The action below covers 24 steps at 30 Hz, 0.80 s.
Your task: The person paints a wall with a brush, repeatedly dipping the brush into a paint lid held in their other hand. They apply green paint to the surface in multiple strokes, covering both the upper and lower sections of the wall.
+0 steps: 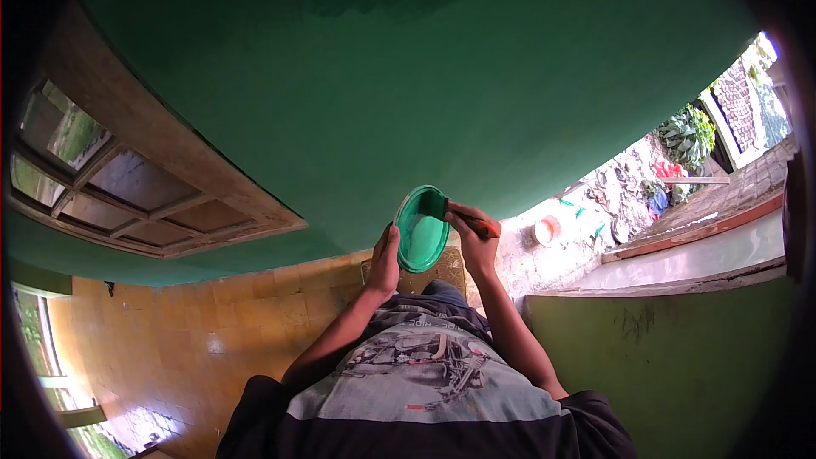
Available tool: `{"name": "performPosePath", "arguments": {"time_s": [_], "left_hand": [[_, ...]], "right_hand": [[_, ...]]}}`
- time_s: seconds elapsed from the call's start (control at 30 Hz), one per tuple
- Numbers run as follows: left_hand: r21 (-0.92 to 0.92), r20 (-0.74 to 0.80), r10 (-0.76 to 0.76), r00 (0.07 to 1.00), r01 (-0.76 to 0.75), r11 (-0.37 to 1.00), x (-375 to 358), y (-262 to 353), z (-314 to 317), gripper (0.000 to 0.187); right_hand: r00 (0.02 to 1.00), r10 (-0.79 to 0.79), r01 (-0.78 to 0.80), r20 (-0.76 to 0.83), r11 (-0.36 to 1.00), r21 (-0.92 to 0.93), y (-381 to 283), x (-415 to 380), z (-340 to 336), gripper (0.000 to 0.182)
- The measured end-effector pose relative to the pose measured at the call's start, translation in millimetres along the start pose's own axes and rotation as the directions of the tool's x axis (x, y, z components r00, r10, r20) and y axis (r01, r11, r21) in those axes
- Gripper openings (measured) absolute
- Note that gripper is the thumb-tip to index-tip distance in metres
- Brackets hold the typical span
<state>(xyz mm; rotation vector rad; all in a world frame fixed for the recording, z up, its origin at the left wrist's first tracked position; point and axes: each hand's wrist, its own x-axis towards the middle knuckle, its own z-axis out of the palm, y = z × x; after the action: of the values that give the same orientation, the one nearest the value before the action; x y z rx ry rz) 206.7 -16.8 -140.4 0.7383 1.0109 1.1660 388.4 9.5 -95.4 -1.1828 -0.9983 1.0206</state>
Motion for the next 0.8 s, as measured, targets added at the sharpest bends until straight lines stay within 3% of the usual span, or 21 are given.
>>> {"name": "performPosePath", "arguments": {"time_s": [0.13, 0.2, 0.23, 0.37, 0.43, 0.63, 0.7, 0.73, 0.8], "left_hand": [[-0.021, 0.041, -0.036, 0.999, 0.037, 0.999, 2, 10, 2, 0.061], [-0.061, 0.085, -0.066, 0.994, 0.071, 0.996, 8, 9, -2, 0.056], [-0.058, 0.091, -0.07, 0.993, 0.075, 0.995, 8, 8, -4, 0.056], [-0.16, 0.117, -0.137, 0.984, 0.155, 0.975, 8, 19, -8, 0.057], [-0.228, 0.157, -0.219, 0.963, 0.251, 0.941, 12, 16, -18, 0.058], [-0.229, 0.153, -0.203, 0.967, 0.235, 0.945, 15, 16, -23, 0.062], [-0.298, 0.179, -0.197, 0.964, 0.244, 0.923, 14, 13, -23, 0.056], [-0.296, 0.18, -0.205, 0.962, 0.252, 0.921, 12, 12, -25, 0.056], [-0.299, 0.197, -0.246, 0.949, 0.297, 0.907, 5, 22, -19, 0.057]], "right_hand": [[0.992, 0.018, -0.007, 0.128, 0.996, -0.088, -12, -7, -3, 0.022], [0.948, -0.093, 0.132, 0.306, 0.985, -0.111, -15, -10, -2, 0.022], [0.95, -0.093, 0.131, 0.299, 0.985, -0.112, -14, -11, -3, 0.022], [0.883, -0.124, 0.155, 0.453, 0.987, -0.031, -12, -19, -6, 0.018], [0.811, -0.11, 0.212, 0.575, 0.971, -0.114, -17, -23, -8, 0.019], [0.748, -0.011, 0.185, 0.663, 0.964, -0.192, -21, -30, -15, 0.015], [0.712, 0.077, 0.111, 0.698, 0.969, -0.221, -20, -25, -23, 0.014], [0.752, 0.135, 0.017, 0.646, 0.974, -0.224, -21, -24, -25, 0.012], [0.831, 0.087, -0.01, 0.55, 0.99, -0.142, -11, -15, -34, 0.012]]}}
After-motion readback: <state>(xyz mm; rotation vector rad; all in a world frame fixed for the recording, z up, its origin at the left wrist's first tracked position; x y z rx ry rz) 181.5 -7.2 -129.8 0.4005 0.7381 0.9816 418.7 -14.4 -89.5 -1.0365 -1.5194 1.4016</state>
